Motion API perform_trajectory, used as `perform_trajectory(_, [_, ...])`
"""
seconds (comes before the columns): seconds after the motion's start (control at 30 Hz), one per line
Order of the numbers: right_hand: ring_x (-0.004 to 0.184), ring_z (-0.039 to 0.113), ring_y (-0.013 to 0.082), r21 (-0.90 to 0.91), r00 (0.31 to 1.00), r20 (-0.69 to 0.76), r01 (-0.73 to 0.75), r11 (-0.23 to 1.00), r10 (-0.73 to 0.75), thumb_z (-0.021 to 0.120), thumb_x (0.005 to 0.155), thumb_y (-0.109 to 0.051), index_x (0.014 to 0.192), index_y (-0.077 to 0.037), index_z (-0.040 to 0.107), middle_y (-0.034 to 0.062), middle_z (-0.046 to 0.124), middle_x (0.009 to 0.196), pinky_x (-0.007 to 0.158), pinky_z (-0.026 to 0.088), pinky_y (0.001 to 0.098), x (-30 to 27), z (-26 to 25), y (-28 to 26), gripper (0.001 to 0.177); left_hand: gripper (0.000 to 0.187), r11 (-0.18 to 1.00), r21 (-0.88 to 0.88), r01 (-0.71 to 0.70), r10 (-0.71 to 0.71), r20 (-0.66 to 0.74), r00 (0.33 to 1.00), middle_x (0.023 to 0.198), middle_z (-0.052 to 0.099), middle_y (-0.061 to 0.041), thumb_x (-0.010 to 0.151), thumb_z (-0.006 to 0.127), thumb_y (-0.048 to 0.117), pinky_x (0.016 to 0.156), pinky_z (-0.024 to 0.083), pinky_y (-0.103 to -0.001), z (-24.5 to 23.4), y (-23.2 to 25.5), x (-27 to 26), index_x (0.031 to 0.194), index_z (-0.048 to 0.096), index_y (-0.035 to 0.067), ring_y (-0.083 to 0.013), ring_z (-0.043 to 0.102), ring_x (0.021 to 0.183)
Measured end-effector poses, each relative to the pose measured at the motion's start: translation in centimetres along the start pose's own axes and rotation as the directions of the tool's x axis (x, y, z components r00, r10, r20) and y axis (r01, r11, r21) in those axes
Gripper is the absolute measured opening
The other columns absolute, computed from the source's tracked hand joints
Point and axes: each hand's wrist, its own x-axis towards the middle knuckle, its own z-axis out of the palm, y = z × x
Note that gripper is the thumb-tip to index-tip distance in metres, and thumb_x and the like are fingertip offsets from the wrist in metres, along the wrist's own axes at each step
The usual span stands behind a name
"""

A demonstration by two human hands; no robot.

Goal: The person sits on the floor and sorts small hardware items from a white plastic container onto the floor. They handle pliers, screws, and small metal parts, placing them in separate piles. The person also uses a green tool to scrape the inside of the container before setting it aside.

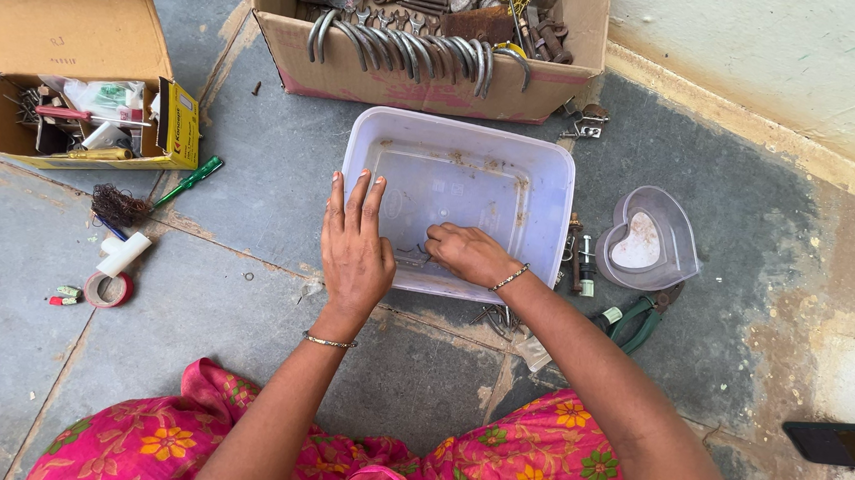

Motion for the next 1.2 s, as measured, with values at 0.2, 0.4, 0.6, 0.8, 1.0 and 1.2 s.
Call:
perform_trajectory(0.2, [0.100, 0.066, 0.0290, 0.004, 1.000, -0.006, -0.006, 1.000, 0.006, 0.065, 0.091, -0.012, 0.095, -0.002, 0.065, 0.0107, 0.064, 0.100, 0.085, 0.056, 0.0411, 0.0, 0.7, 0.2, 0.010, 0.084, 1.000, -0.014, -0.006, 0.006, -0.016, 1.000, 0.162, 0.038, -0.011, 0.074, 0.056, -0.007, 0.123, 0.034, -0.057, -0.2, 0.1, 0.0, 0.155, 0.040, 0.010, -0.0409, 0.025, 0.155])
perform_trajectory(0.4, [0.094, 0.066, 0.0284, 0.080, 0.997, -0.009, -0.073, 0.994, 0.073, 0.074, 0.083, -0.012, 0.093, -0.003, 0.063, 0.0108, 0.064, 0.096, 0.084, 0.056, 0.0405, 0.2, 1.8, 1.1, 0.017, 0.084, 1.000, -0.008, -0.011, 0.010, -0.010, 1.000, 0.162, 0.039, -0.011, 0.074, 0.057, -0.007, 0.122, 0.034, -0.057, -0.5, 0.2, 0.1, 0.155, 0.040, 0.011, -0.0403, 0.025, 0.155])
perform_trajectory(0.6, [0.077, 0.063, 0.0120, 0.545, 0.930, -0.120, -0.230, 0.806, 0.347, 0.077, 0.084, -0.011, 0.091, -0.005, 0.064, 0.0024, 0.064, 0.087, 0.074, 0.057, 0.0263, -1.3, -1.2, 2.1, 0.017, 0.083, 1.000, -0.029, -0.005, 0.006, 0.015, 1.000, 0.162, 0.038, -0.013, 0.075, 0.057, -0.007, 0.122, 0.034, -0.057, -0.4, 0.2, 0.9, 0.155, 0.038, 0.009, -0.0412, 0.026, 0.155])
perform_trajectory(0.8, [0.070, 0.056, 0.0056, 0.858, 0.879, -0.041, -0.212, 0.468, 0.474, 0.075, 0.089, -0.012, 0.091, -0.004, 0.068, -0.0032, 0.063, 0.078, 0.065, 0.050, 0.0210, -9.1, -6.6, -0.8, 0.011, 0.084, 1.000, 0.014, 0.004, -0.005, 0.031, 1.000, 0.160, 0.039, -0.012, 0.075, 0.058, -0.007, 0.121, 0.034, -0.056, -0.2, 0.2, 0.9, 0.154, 0.039, 0.011, -0.0401, 0.024, 0.154])
perform_trajectory(1.0, [0.064, 0.060, 0.0139, 0.453, 0.867, 0.037, -0.457, 0.765, 0.497, 0.077, 0.084, -0.020, 0.088, -0.007, 0.070, 0.0022, 0.065, 0.071, 0.062, 0.051, 0.0294, -15.0, -8.1, -4.3, 0.016, 0.084, 1.000, 0.012, 0.015, -0.016, 0.047, 0.999, 0.160, 0.040, -0.012, 0.075, 0.058, -0.007, 0.122, 0.033, -0.056, -0.2, 0.4, 0.9, 0.155, 0.040, 0.012, -0.0387, 0.023, 0.155])
perform_trajectory(1.2, [0.068, 0.067, 0.0206, 0.297, 0.882, -0.093, -0.418, 0.858, 0.462, 0.075, 0.086, -0.027, 0.096, -0.011, 0.077, 0.0043, 0.072, 0.079, 0.064, 0.053, 0.0371, -15.8, -8.4, -4.9, 0.019, 0.083, 1.000, 0.018, -0.005, 0.005, 0.029, 1.000, 0.160, 0.041, -0.012, 0.076, 0.057, -0.008, 0.123, 0.033, -0.056, -0.2, 0.4, 0.8, 0.155, 0.039, 0.011, -0.0391, 0.024, 0.155])
